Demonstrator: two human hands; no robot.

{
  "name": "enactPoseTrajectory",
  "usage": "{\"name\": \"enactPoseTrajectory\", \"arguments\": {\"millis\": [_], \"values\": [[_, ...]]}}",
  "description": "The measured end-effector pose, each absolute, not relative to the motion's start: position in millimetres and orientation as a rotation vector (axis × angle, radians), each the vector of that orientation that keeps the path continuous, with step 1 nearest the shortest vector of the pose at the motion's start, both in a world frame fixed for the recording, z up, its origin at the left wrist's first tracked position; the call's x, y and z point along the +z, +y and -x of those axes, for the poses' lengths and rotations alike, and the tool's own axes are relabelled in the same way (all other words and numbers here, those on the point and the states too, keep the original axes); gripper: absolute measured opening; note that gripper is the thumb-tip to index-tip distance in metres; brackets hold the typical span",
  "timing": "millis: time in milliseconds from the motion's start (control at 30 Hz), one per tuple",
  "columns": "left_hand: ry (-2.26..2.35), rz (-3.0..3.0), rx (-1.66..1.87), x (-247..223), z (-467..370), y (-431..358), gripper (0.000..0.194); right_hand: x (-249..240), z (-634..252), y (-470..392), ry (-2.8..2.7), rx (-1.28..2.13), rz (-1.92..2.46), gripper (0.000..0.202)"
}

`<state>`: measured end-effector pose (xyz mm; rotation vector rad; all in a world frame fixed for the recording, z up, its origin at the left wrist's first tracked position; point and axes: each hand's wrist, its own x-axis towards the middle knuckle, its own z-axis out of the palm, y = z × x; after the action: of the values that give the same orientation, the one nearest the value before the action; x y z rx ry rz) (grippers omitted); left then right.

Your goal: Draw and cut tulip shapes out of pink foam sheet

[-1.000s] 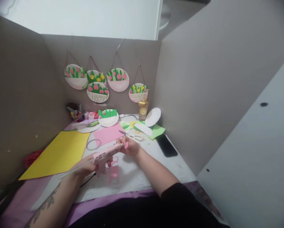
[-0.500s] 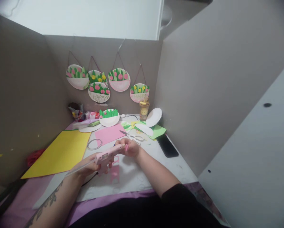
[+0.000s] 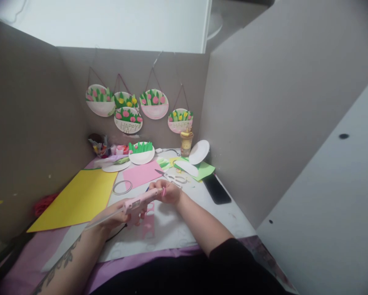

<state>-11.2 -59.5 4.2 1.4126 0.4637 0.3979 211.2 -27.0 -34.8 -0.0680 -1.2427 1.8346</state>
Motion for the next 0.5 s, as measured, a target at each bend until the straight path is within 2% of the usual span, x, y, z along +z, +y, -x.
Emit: {"name": "enactPoseTrajectory", "arguments": {"millis": [167, 500], "values": [[0.456, -1.415, 0.402, 4.4, 10.5, -59.6, 0.050, -33.2, -210.9, -28.1, -1.230, 1.853, 0.114, 0.049], [0.441, -1.416, 0.424, 4.0, 12.3, -61.3, 0.054, -37.3, -211.2, -25.3, -1.224, 1.864, -0.051, 0.042]]}}
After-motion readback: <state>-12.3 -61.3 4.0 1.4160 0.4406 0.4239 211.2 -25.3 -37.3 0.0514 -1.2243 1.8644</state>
